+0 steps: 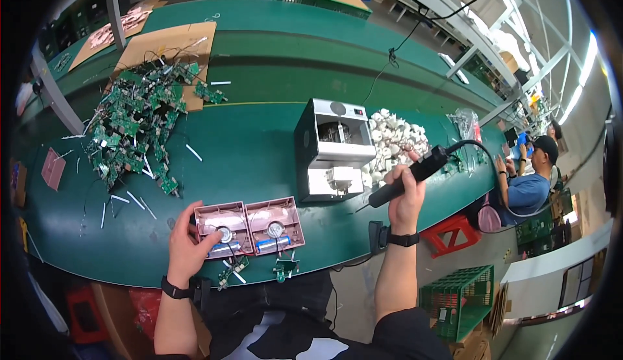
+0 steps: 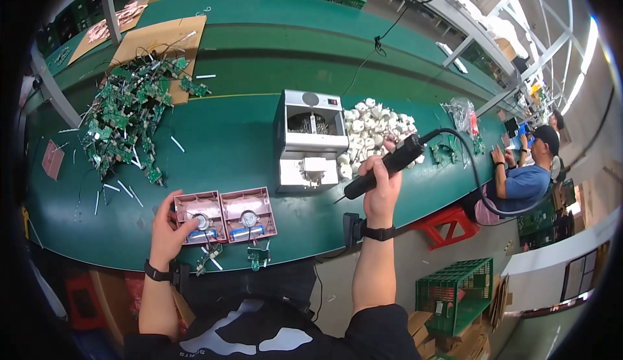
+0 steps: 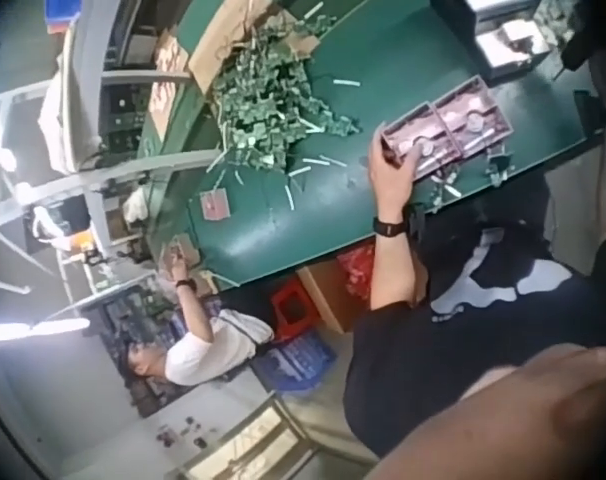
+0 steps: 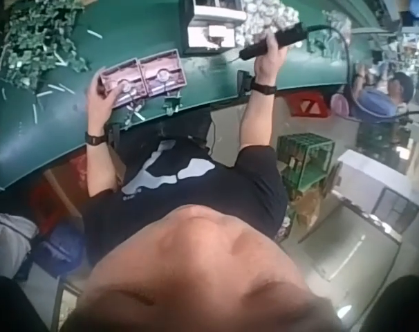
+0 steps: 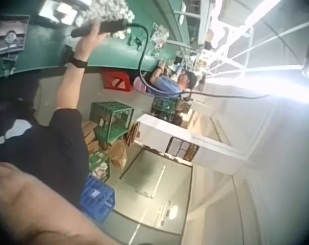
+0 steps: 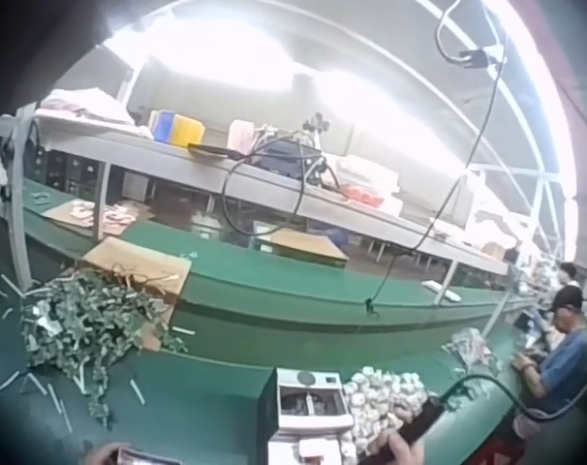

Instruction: Assembling electronic components into a plastic housing and securing them with a handheld power tool.

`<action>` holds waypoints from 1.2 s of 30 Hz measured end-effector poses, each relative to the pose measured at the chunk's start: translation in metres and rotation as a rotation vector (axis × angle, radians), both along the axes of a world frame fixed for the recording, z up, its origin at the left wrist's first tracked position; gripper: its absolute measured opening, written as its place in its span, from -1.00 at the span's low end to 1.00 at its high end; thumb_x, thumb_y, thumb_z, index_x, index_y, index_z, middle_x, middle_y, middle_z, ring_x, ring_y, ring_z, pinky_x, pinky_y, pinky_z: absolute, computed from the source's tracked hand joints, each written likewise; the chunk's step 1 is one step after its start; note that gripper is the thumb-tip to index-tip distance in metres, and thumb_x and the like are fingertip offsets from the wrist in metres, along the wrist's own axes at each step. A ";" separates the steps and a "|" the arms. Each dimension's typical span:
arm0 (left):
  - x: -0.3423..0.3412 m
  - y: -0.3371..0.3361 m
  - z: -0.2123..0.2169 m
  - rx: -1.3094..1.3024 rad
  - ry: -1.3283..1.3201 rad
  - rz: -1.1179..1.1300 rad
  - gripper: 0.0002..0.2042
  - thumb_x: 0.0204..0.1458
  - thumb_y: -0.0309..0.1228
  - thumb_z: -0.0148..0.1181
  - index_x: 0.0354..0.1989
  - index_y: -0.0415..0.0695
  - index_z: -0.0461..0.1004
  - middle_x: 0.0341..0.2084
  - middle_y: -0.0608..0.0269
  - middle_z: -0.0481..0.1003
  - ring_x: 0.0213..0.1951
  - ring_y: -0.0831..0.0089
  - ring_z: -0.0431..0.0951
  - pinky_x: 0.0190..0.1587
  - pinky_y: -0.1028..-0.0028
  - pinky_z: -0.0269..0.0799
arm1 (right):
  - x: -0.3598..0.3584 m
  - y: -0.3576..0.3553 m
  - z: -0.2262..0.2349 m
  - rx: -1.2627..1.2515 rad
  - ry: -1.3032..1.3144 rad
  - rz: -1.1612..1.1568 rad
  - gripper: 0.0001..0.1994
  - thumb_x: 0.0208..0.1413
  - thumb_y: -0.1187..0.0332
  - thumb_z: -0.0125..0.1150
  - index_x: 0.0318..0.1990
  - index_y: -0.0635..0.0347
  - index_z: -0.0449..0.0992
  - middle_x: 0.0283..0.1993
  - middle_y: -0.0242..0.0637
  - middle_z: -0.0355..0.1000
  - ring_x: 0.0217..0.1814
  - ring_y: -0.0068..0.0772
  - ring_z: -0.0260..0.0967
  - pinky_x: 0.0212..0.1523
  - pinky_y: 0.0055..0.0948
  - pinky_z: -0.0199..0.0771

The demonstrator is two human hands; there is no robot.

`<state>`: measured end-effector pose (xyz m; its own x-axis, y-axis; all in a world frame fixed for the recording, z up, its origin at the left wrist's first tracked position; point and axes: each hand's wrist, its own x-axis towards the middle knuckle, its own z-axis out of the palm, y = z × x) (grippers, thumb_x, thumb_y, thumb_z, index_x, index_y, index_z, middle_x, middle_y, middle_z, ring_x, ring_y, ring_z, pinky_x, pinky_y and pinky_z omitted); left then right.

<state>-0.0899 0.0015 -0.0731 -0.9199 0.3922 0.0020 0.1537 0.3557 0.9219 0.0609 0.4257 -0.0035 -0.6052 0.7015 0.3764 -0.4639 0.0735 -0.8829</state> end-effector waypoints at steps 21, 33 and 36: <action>0.002 0.003 0.012 0.013 -0.119 0.022 -0.29 -0.10 -0.40 0.52 0.32 -0.10 0.42 -0.22 0.31 0.54 -0.42 0.64 0.40 -0.41 0.59 0.33 | -0.059 -0.069 0.090 0.181 0.033 -0.014 -0.85 0.39 0.33 0.12 -0.10 0.19 0.32 -0.50 -0.31 0.32 -0.57 -0.41 0.28 -0.48 -0.33 0.39; -0.001 0.007 0.020 -0.010 -0.112 0.028 -0.31 -0.11 -0.37 0.55 0.28 -0.12 0.45 -0.10 0.30 0.53 -0.36 0.55 0.43 -0.31 0.52 0.42 | -0.027 -0.143 0.077 0.016 0.070 0.323 -0.74 0.36 0.20 0.13 0.00 0.12 0.26 -0.47 -0.34 0.30 -0.58 -0.44 0.25 -0.49 -0.34 0.36; 0.000 0.006 0.016 0.004 -0.112 0.024 -0.31 -0.11 -0.35 0.55 0.28 -0.11 0.44 -0.11 0.30 0.53 -0.36 0.54 0.45 -0.31 0.51 0.44 | -0.034 -0.158 0.064 0.084 0.072 0.379 -0.66 0.32 0.17 0.17 0.03 0.11 0.21 -0.46 -0.31 0.31 -0.57 -0.43 0.26 -0.48 -0.32 0.39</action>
<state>-0.0896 0.0080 -0.0574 -0.9237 0.3700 -0.0999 0.0408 0.3541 0.9343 0.0268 0.2672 0.0610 -0.7853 0.3986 0.4738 -0.5324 -0.0439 -0.8454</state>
